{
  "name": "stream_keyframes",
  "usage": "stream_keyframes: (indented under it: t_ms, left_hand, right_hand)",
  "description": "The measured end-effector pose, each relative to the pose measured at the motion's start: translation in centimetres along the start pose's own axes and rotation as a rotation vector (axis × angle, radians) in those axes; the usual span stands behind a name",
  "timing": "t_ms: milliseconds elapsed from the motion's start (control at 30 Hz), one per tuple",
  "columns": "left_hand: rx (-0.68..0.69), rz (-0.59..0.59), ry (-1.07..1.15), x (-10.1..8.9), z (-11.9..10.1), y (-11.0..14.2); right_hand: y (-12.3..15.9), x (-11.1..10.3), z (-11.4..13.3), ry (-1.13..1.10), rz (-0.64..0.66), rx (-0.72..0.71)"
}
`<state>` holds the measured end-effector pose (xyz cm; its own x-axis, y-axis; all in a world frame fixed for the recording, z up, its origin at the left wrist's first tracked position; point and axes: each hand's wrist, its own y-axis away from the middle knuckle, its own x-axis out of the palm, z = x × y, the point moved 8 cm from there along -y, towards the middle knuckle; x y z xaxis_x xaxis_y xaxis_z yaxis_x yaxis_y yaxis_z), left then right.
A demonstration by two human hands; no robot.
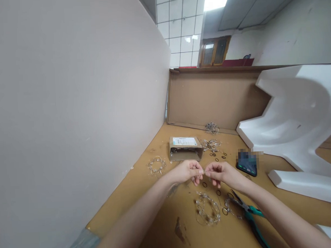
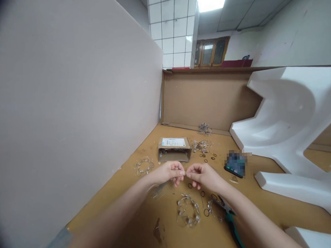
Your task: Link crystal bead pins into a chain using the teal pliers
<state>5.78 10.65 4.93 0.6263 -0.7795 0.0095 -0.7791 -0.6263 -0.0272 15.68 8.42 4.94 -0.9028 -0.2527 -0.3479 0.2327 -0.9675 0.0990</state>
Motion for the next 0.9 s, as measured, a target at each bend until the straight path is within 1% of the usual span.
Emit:
stream_keyframes:
  t_ms: [67,233,500,733,833,900]
  left_hand:
    - [0.011,-0.003,-0.005,-0.1,0.1,0.0]
    - [0.012,0.032,-0.028,0.2,0.5,0.2]
    - [0.024,-0.03,-0.006,0.3,0.9,0.6]
    - [0.042,-0.032,0.024,0.5,1.1,0.8]
    - [0.055,-0.045,0.02,0.4,1.0,0.9]
    - [0.038,-0.059,0.005,0.3,1.4,0.9]
  right_hand:
    - [0.2,0.2,0.2,0.004,-0.001,-0.004]
    - [0.8,0.8,0.2,0.009,0.013,0.009]
    - [1.3,1.0,0.0,-0.059,0.033,0.02]
    - [1.5,1.5,-1.1,-0.192,0.057,0.05]
    - [1.4,1.5,-1.4,-0.213,0.055,0.06]
    - [1.3,1.4,-1.7,-0.217,0.044,0.069]
